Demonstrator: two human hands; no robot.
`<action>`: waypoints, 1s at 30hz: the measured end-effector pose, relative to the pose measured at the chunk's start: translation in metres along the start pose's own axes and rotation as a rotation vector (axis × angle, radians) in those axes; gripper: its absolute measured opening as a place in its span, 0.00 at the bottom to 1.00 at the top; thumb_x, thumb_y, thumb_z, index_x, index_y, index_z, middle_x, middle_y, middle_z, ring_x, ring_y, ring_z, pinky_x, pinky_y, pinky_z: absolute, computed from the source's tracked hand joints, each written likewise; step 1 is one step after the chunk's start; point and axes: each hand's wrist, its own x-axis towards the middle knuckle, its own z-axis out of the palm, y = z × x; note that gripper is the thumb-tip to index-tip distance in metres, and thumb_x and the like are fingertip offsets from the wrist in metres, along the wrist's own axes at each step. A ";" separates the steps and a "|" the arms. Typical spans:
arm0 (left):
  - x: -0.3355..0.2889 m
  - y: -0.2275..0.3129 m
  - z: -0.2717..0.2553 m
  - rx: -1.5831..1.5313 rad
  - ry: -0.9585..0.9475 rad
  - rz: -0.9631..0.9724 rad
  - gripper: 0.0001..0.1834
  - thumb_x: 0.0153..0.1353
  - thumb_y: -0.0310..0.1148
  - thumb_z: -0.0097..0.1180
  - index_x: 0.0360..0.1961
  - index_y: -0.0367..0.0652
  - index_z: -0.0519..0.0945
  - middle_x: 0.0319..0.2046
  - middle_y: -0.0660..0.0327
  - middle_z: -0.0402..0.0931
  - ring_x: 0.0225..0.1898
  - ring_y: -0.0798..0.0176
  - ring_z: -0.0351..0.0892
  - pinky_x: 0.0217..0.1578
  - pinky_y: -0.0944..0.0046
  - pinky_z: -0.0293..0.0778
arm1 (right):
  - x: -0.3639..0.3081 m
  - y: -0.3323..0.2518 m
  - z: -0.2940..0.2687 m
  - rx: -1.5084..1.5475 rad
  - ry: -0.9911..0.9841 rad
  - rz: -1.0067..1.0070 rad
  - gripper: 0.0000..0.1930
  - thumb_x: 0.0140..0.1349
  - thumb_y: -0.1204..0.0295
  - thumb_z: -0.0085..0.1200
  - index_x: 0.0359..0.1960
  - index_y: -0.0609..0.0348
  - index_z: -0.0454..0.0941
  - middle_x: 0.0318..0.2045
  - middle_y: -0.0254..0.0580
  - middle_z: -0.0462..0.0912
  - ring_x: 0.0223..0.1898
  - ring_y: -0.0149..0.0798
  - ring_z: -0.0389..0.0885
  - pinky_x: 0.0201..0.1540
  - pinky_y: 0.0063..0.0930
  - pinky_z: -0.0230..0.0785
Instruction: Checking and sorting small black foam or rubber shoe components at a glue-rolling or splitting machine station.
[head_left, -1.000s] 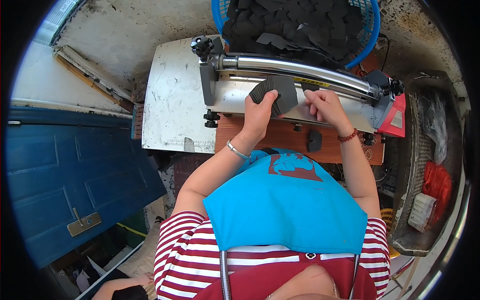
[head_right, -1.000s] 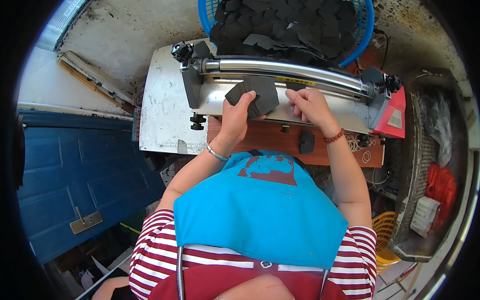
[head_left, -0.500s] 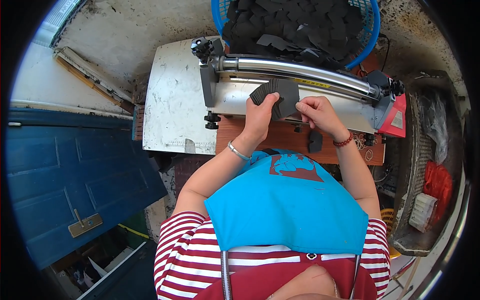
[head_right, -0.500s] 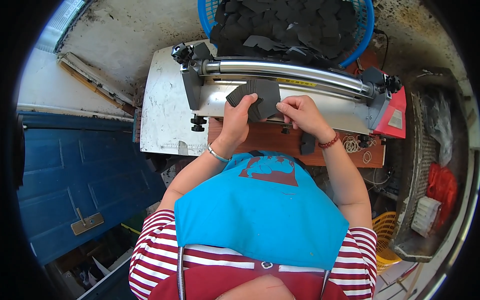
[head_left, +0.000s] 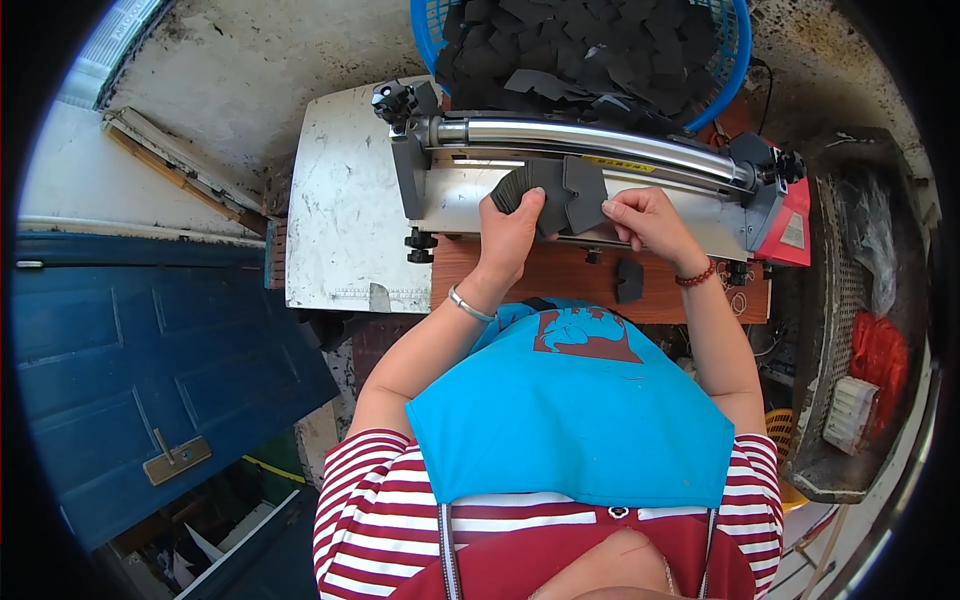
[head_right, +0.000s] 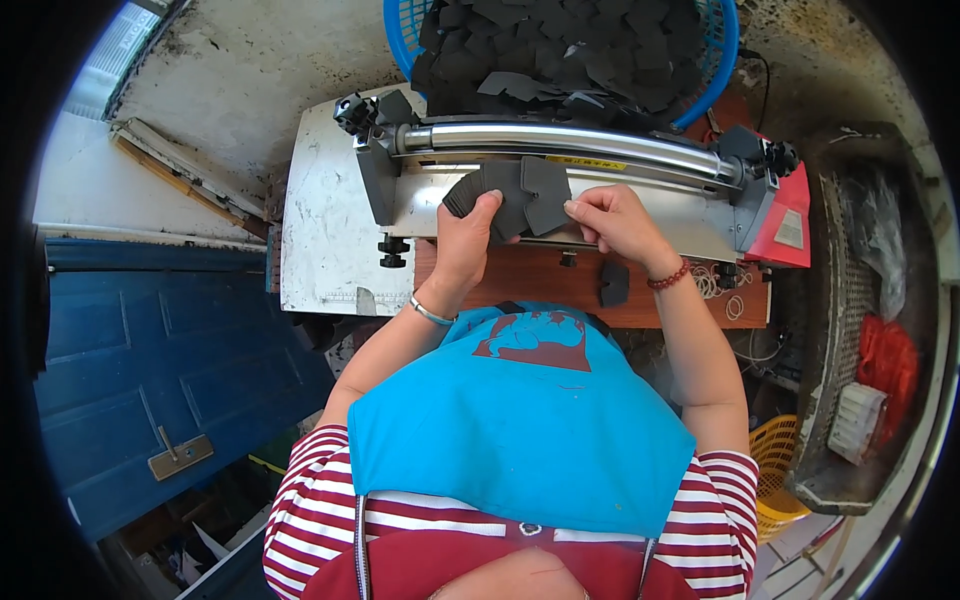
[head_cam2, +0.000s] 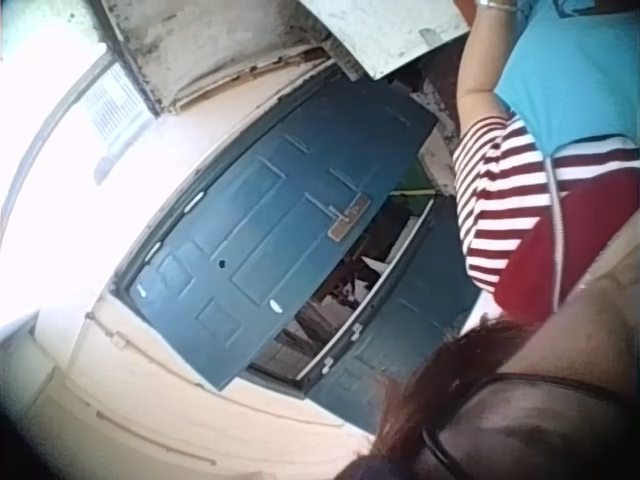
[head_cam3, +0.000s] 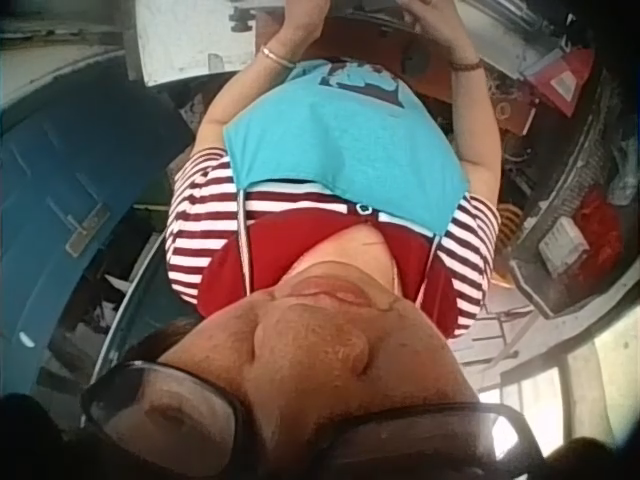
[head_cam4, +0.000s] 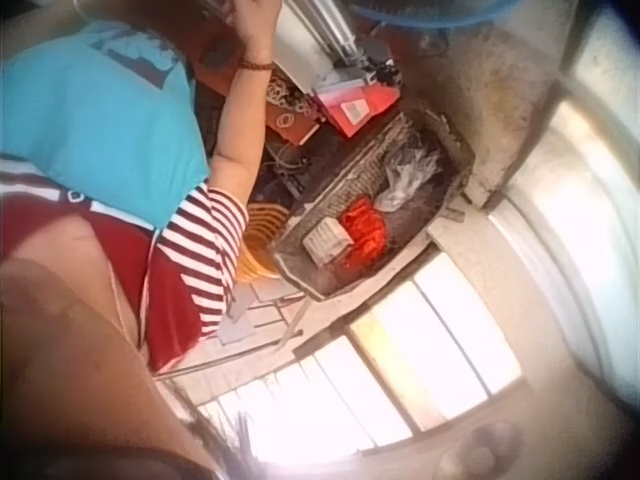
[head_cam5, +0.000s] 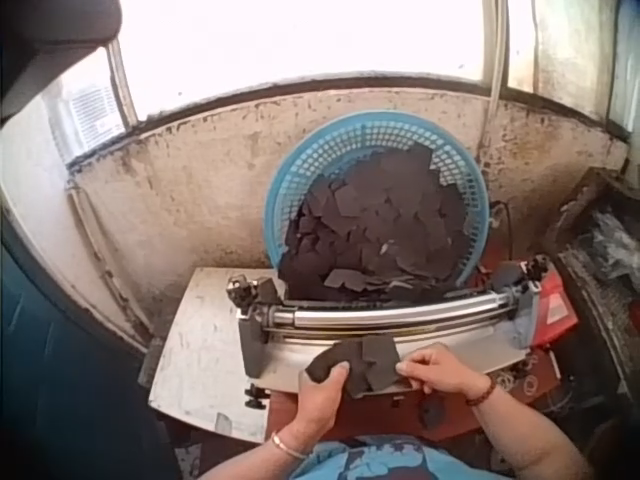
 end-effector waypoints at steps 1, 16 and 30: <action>0.000 0.001 0.001 0.003 -0.006 -0.007 0.08 0.62 0.29 0.53 0.40 0.38 0.79 0.33 0.61 0.80 0.29 0.68 0.81 0.21 0.67 0.79 | -0.001 -0.001 -0.002 0.019 -0.009 0.017 0.15 0.65 0.62 0.54 0.24 0.58 0.79 0.14 0.25 0.72 0.14 0.18 0.65 0.17 0.13 0.57; 0.000 0.001 0.006 0.069 0.002 0.027 0.08 0.61 0.29 0.57 0.40 0.38 0.80 0.31 0.63 0.81 0.28 0.70 0.80 0.21 0.69 0.78 | -0.010 -0.005 0.008 -0.066 -0.001 -0.075 0.15 0.66 0.62 0.53 0.26 0.58 0.79 0.15 0.25 0.72 0.14 0.18 0.65 0.17 0.13 0.58; 0.010 0.000 -0.015 0.199 0.099 0.189 0.08 0.57 0.26 0.58 0.38 0.36 0.78 0.28 0.65 0.77 0.26 0.75 0.76 0.20 0.73 0.77 | -0.003 0.005 -0.018 -0.086 0.068 0.072 0.17 0.64 0.63 0.53 0.22 0.62 0.78 0.13 0.29 0.73 0.11 0.21 0.67 0.15 0.16 0.59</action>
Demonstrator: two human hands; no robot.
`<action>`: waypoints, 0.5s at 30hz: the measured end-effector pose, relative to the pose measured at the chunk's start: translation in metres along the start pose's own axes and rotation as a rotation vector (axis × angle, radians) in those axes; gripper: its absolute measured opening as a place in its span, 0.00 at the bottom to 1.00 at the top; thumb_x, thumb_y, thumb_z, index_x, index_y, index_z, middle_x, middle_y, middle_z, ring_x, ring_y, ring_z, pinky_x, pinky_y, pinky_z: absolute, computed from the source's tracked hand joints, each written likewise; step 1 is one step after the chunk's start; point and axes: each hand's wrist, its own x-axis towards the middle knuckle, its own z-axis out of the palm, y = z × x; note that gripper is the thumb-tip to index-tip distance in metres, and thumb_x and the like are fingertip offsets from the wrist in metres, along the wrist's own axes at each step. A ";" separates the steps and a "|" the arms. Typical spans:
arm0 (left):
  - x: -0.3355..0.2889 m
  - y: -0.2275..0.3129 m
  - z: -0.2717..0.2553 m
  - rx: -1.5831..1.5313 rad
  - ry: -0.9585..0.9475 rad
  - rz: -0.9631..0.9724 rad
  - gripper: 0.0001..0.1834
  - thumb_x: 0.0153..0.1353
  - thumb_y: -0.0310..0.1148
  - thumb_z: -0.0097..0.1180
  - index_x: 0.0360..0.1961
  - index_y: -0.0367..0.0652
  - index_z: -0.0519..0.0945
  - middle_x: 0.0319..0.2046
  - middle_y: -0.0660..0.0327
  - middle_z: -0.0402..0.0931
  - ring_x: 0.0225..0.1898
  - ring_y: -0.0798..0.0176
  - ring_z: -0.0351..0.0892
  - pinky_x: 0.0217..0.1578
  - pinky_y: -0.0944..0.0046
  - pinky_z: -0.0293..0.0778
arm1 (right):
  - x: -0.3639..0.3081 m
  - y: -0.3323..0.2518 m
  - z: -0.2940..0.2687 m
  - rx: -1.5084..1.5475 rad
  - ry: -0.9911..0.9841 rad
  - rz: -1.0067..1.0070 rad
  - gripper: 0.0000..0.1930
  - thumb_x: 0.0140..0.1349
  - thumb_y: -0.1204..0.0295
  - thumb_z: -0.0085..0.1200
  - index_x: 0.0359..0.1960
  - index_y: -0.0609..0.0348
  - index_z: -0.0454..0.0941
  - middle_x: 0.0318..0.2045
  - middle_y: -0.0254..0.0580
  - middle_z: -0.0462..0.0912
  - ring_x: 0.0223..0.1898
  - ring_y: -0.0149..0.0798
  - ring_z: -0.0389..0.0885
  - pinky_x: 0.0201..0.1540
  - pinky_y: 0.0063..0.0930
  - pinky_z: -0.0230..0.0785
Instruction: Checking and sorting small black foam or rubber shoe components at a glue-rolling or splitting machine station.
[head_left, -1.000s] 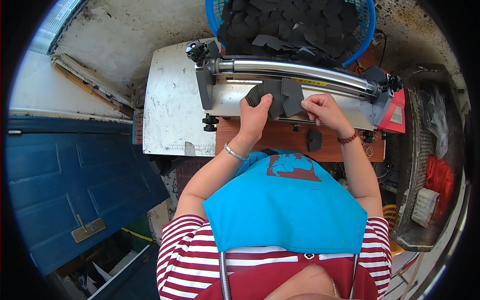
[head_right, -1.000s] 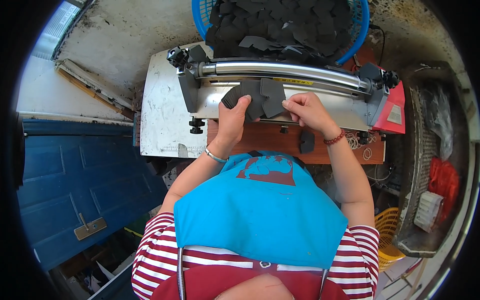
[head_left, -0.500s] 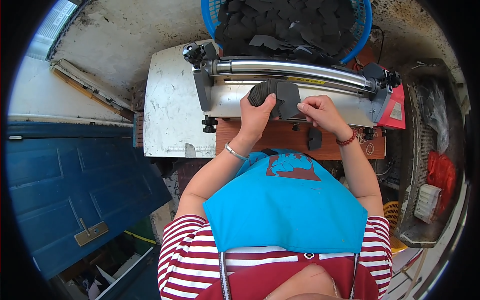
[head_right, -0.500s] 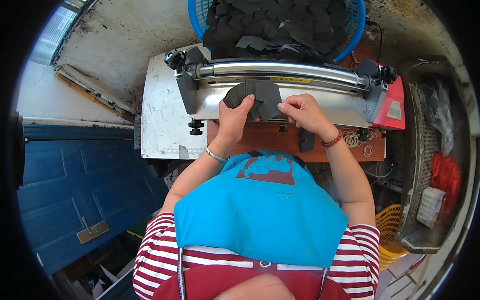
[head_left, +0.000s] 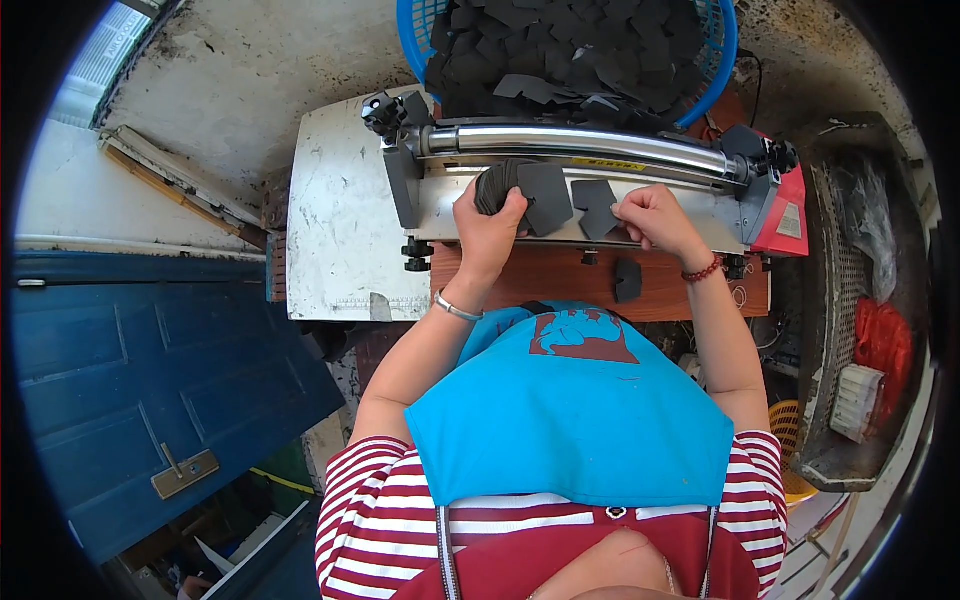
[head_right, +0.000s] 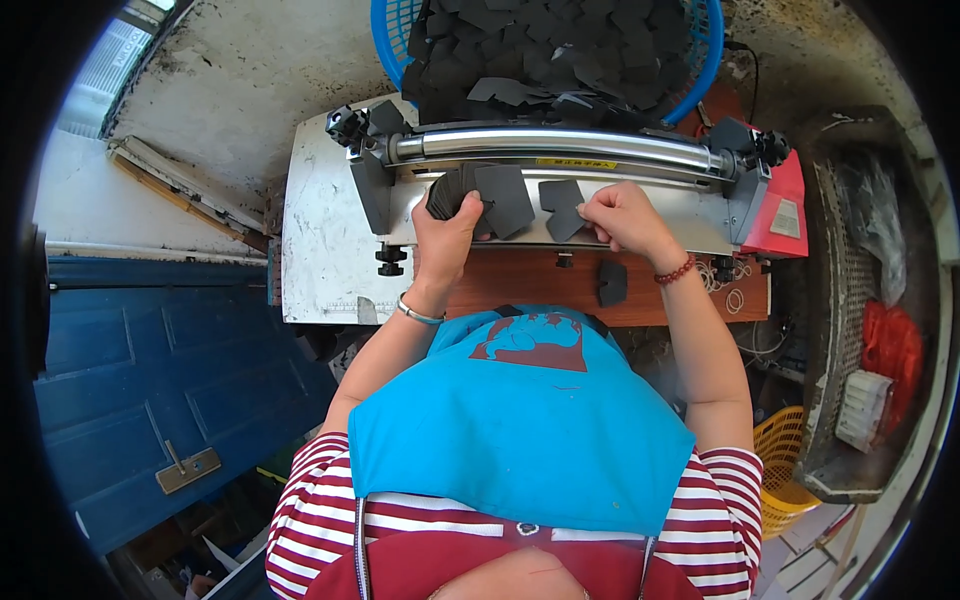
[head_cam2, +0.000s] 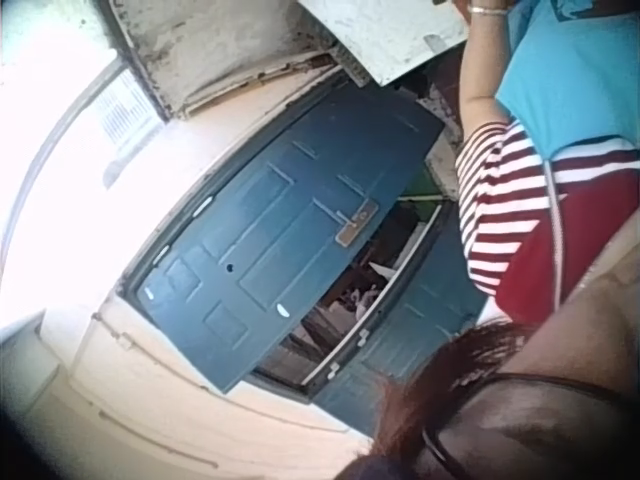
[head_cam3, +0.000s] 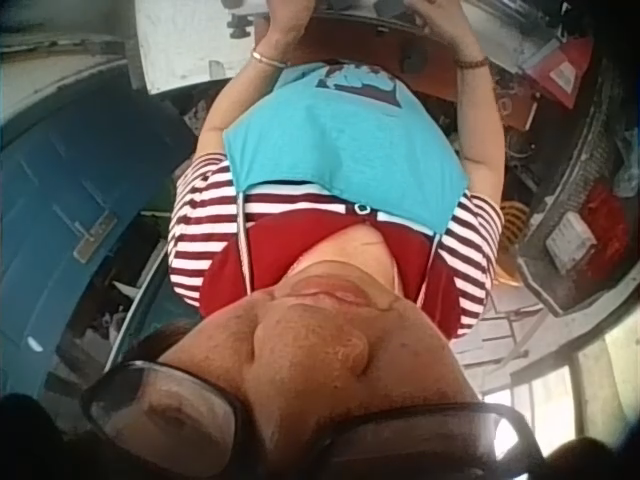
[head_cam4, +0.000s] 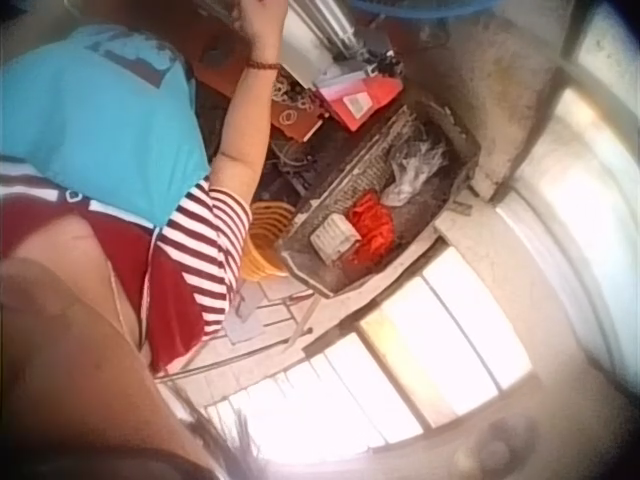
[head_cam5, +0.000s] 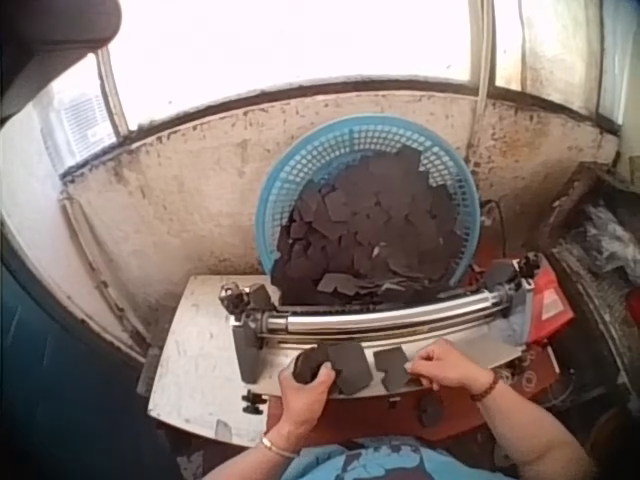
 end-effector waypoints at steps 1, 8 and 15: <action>0.000 0.002 0.001 0.001 -0.003 0.000 0.08 0.57 0.26 0.58 0.38 0.36 0.78 0.28 0.65 0.77 0.26 0.75 0.76 0.20 0.73 0.77 | 0.004 0.001 -0.005 -0.074 0.013 0.083 0.17 0.64 0.63 0.52 0.21 0.62 0.77 0.12 0.30 0.73 0.11 0.22 0.67 0.14 0.17 0.59; -0.004 0.001 0.016 -0.076 -0.068 -0.110 0.09 0.59 0.28 0.58 0.41 0.37 0.77 0.30 0.64 0.78 0.26 0.73 0.77 0.19 0.71 0.78 | 0.007 -0.014 0.021 -0.018 0.105 -0.106 0.21 0.65 0.56 0.53 0.25 0.62 0.79 0.13 0.31 0.75 0.11 0.22 0.67 0.15 0.16 0.59; -0.005 0.009 0.014 -0.130 -0.076 -0.164 0.09 0.61 0.30 0.57 0.40 0.39 0.79 0.32 0.63 0.79 0.29 0.69 0.80 0.20 0.68 0.78 | 0.003 -0.009 0.001 0.104 -0.083 -0.041 0.18 0.65 0.60 0.54 0.20 0.57 0.76 0.13 0.29 0.73 0.11 0.20 0.66 0.14 0.14 0.57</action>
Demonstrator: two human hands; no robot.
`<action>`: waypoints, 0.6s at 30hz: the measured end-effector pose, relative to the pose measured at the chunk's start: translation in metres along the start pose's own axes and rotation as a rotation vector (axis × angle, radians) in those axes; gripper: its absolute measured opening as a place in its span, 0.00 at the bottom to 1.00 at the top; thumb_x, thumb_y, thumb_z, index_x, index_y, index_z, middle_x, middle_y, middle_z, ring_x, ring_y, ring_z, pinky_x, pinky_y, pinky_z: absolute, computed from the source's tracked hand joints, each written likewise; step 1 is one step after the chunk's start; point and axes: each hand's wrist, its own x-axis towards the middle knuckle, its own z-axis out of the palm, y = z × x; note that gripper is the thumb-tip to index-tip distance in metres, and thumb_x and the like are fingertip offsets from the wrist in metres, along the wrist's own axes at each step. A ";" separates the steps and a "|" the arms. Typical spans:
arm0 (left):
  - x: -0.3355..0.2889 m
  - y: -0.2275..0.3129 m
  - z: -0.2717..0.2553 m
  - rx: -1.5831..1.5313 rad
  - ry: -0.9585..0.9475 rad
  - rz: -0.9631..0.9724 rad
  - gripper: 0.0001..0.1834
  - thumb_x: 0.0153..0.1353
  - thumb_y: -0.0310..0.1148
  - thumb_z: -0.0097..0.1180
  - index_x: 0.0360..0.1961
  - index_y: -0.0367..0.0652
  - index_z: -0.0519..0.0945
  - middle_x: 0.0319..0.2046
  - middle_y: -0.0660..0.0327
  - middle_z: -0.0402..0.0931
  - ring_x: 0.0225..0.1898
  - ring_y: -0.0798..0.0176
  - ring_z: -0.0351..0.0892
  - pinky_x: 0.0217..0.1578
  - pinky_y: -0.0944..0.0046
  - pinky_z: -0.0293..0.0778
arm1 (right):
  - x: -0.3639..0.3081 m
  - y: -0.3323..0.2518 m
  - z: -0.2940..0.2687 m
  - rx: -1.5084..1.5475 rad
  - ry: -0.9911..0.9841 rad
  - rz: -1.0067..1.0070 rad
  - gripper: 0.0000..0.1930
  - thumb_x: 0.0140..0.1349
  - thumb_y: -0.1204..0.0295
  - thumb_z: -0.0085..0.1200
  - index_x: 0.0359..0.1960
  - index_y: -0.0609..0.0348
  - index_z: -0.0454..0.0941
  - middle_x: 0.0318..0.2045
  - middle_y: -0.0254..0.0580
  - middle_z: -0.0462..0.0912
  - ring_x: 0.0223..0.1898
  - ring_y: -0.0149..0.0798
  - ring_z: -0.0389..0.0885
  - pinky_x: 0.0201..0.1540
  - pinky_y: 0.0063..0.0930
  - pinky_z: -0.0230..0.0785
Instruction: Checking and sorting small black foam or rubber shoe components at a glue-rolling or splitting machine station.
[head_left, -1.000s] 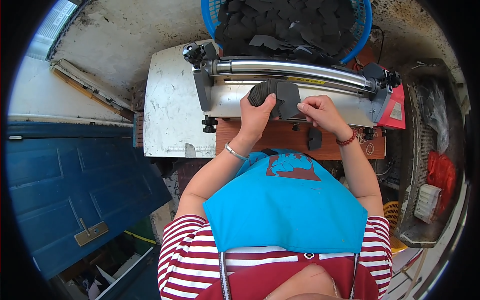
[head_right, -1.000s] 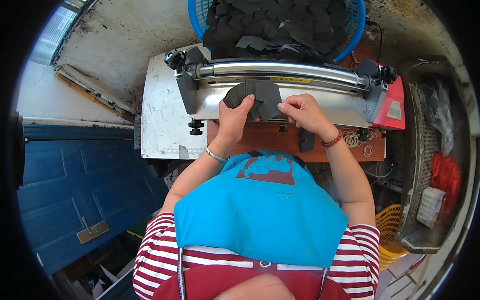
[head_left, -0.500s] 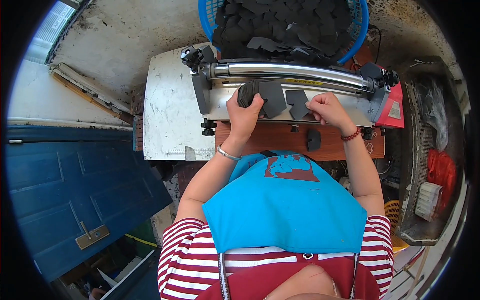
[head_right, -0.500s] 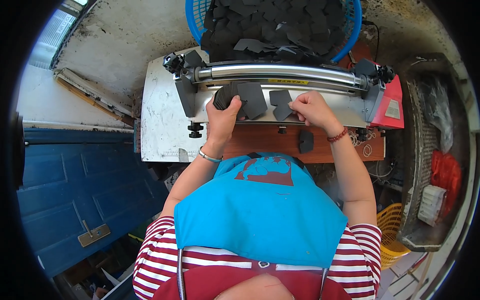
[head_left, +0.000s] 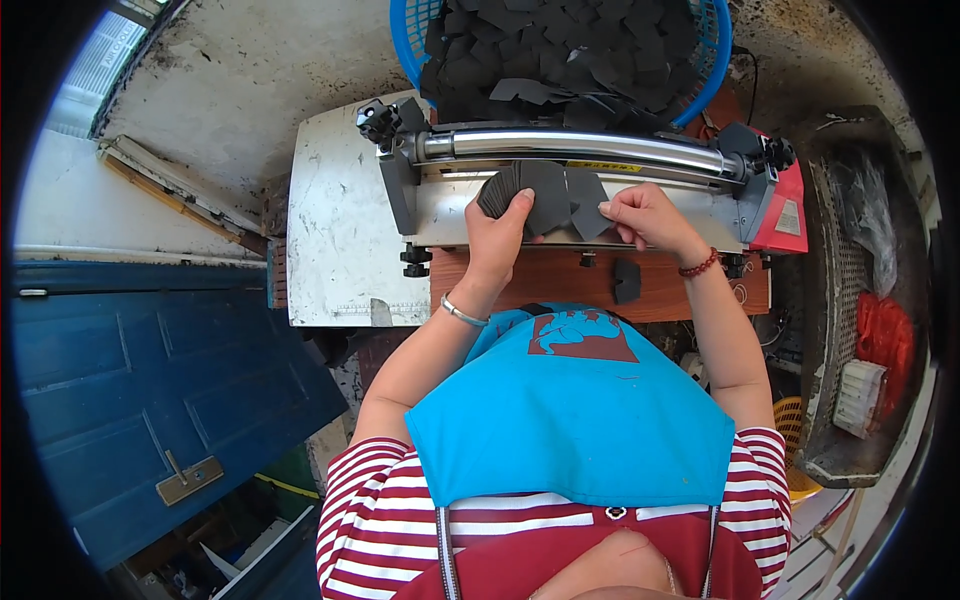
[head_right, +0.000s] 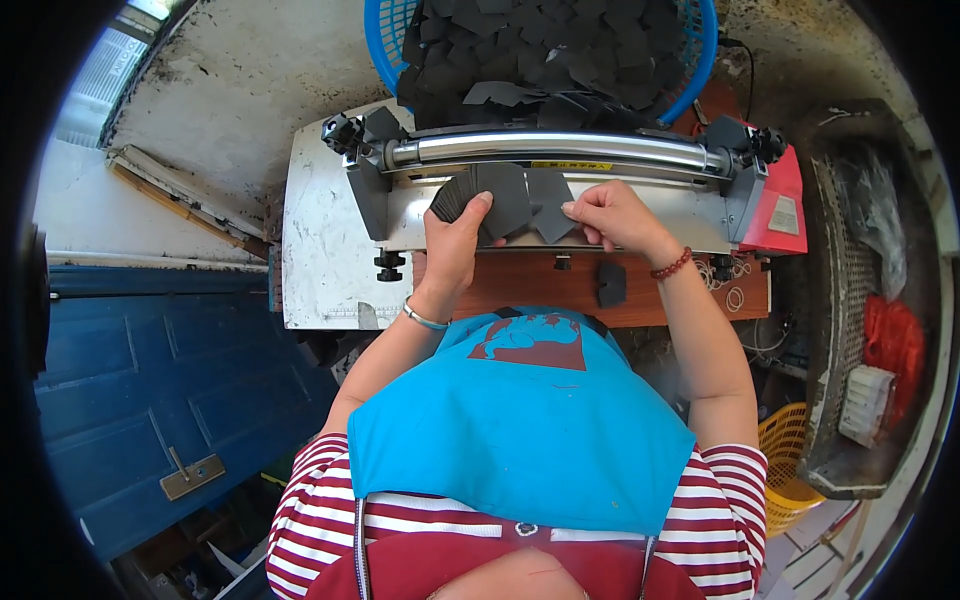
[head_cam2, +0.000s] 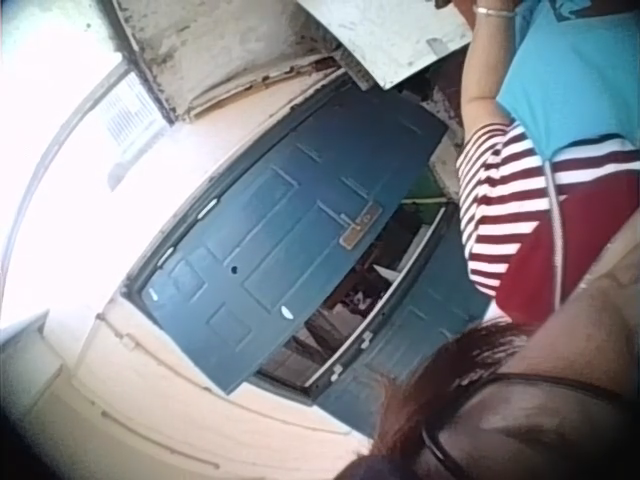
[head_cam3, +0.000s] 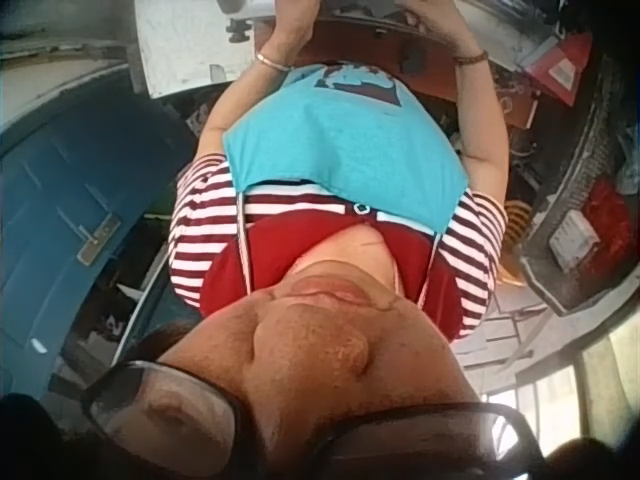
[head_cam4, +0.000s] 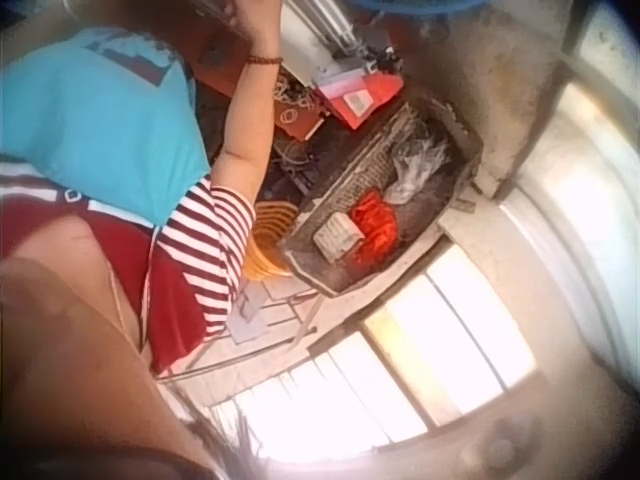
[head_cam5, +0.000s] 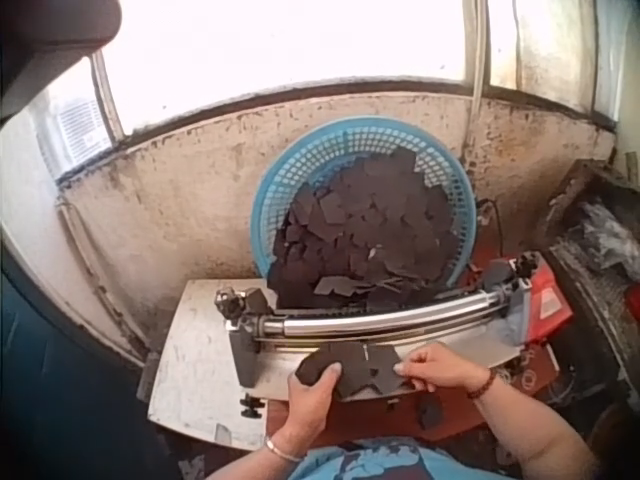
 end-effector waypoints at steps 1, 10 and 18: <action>0.000 0.002 0.000 0.000 0.000 0.000 0.09 0.61 0.30 0.57 0.40 0.39 0.79 0.32 0.63 0.79 0.29 0.69 0.80 0.20 0.68 0.78 | 0.002 0.000 -0.009 -0.079 -0.013 0.082 0.18 0.65 0.61 0.54 0.19 0.58 0.75 0.12 0.29 0.73 0.10 0.21 0.66 0.14 0.14 0.57; 0.000 -0.001 0.008 -0.061 -0.095 -0.081 0.09 0.62 0.32 0.55 0.41 0.40 0.78 0.34 0.62 0.80 0.32 0.67 0.81 0.22 0.67 0.79 | 0.005 -0.005 0.024 -0.207 0.227 -0.080 0.24 0.64 0.52 0.53 0.22 0.63 0.80 0.13 0.33 0.75 0.12 0.26 0.70 0.17 0.24 0.62; 0.002 -0.003 0.006 -0.147 -0.082 -0.090 0.07 0.62 0.29 0.54 0.39 0.40 0.78 0.33 0.62 0.79 0.30 0.67 0.81 0.21 0.66 0.78 | 0.001 0.000 0.035 -0.005 0.010 -0.131 0.16 0.64 0.62 0.56 0.23 0.60 0.78 0.15 0.30 0.76 0.13 0.20 0.68 0.16 0.15 0.61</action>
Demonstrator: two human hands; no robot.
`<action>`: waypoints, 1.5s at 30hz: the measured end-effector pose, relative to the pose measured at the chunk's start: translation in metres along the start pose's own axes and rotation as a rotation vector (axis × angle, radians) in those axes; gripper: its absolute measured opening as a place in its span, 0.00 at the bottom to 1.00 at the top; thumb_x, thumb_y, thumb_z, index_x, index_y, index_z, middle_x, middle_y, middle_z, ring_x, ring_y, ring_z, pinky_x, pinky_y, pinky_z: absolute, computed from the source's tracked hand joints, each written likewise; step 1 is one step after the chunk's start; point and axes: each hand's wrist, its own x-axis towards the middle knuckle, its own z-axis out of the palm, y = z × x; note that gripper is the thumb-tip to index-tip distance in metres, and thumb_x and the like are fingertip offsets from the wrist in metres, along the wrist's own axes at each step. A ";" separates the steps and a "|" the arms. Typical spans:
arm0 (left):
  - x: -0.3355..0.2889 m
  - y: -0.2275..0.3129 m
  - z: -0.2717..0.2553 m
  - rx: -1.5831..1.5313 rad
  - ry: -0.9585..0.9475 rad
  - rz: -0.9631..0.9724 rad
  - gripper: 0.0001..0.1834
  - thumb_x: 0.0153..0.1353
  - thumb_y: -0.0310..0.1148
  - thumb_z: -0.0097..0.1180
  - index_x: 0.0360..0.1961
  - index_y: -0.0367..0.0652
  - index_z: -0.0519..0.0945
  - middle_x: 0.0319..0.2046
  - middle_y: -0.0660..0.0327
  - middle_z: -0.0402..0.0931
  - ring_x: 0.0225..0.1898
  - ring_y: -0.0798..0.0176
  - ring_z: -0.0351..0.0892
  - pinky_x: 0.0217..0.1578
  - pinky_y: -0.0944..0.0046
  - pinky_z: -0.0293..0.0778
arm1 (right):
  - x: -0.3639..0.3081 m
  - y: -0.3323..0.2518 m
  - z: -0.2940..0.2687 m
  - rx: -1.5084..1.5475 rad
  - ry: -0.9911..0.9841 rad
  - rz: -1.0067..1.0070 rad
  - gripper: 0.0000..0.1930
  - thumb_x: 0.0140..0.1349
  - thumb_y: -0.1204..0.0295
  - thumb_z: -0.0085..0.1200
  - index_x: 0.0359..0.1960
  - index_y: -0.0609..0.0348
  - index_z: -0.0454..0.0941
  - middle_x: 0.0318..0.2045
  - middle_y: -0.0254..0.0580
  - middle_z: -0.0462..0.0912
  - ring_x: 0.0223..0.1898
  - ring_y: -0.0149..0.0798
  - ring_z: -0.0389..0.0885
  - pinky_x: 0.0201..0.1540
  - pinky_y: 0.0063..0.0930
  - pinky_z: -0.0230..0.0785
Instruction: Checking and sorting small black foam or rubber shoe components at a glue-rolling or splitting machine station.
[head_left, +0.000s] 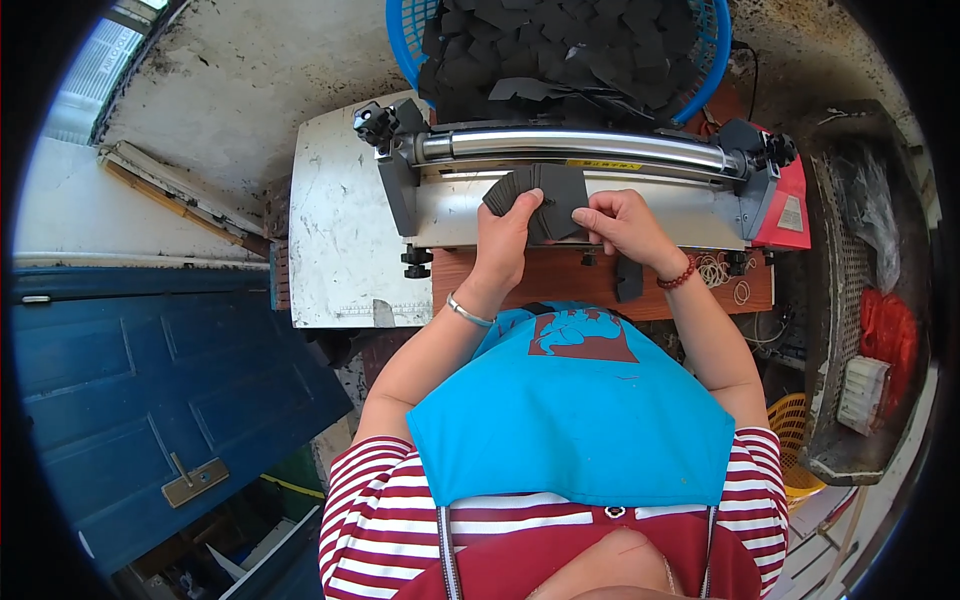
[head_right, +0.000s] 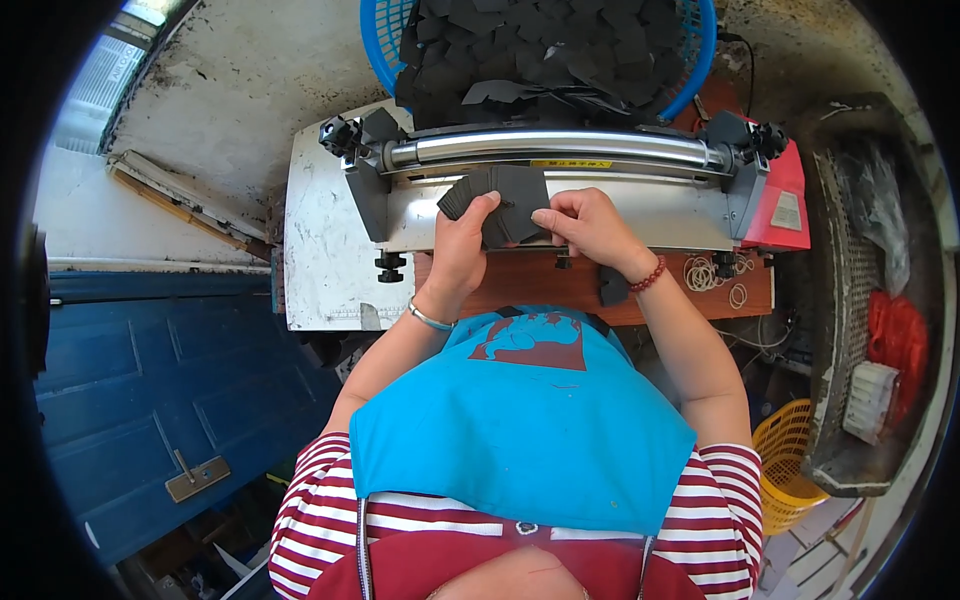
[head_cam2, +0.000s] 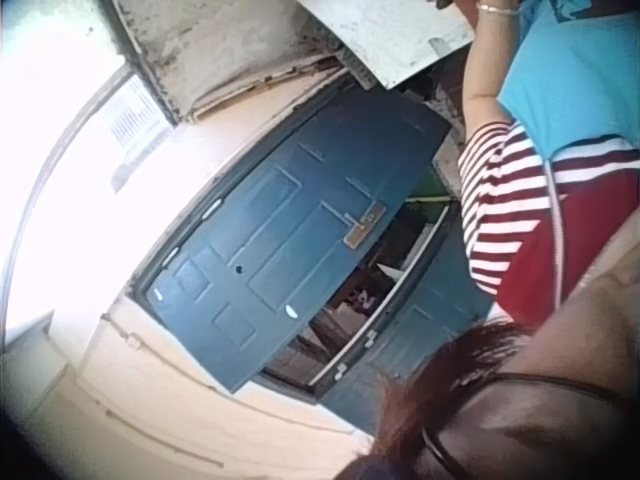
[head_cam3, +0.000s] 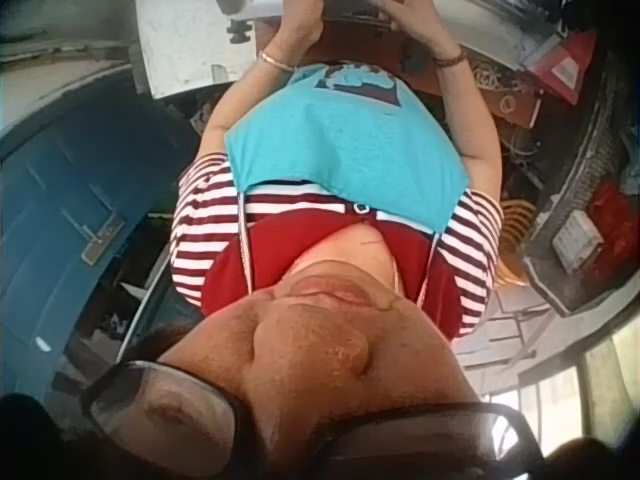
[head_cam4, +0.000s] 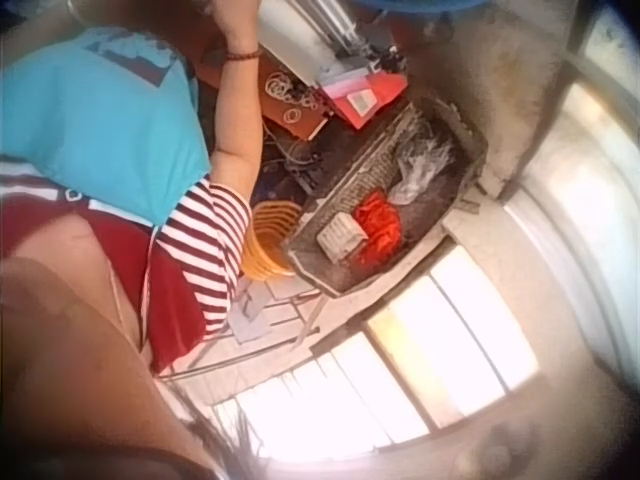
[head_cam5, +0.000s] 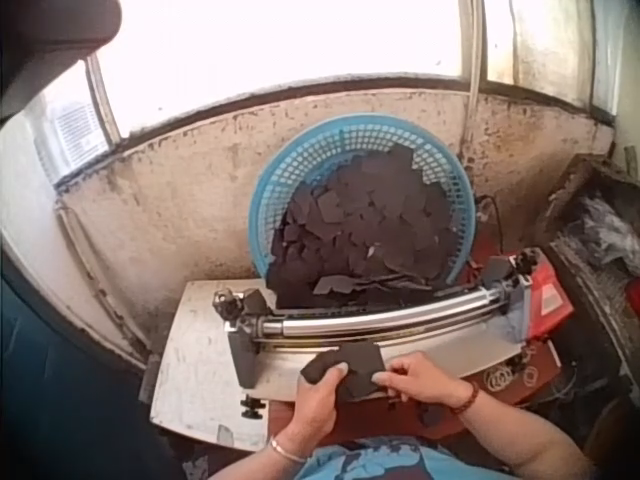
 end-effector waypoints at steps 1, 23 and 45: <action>0.000 0.000 0.000 0.001 0.000 0.001 0.07 0.62 0.29 0.54 0.39 0.40 0.78 0.33 0.62 0.79 0.30 0.67 0.81 0.21 0.66 0.78 | 0.000 0.001 -0.001 0.001 0.000 -0.001 0.16 0.64 0.62 0.56 0.23 0.60 0.78 0.15 0.30 0.76 0.13 0.20 0.68 0.16 0.15 0.61; -0.002 0.001 0.003 -0.043 0.051 0.080 0.06 0.62 0.28 0.53 0.34 0.37 0.79 0.28 0.64 0.78 0.26 0.71 0.77 0.19 0.68 0.75 | 0.001 -0.001 0.002 -0.020 0.019 0.027 0.17 0.64 0.60 0.56 0.23 0.61 0.79 0.14 0.31 0.76 0.12 0.21 0.68 0.15 0.15 0.60; 0.000 0.005 -0.012 0.150 0.093 0.105 0.09 0.63 0.29 0.54 0.40 0.35 0.79 0.33 0.59 0.80 0.29 0.66 0.82 0.20 0.68 0.80 | 0.007 0.002 -0.048 -0.268 0.132 0.270 0.20 0.63 0.58 0.56 0.20 0.63 0.78 0.12 0.33 0.75 0.11 0.23 0.69 0.12 0.18 0.59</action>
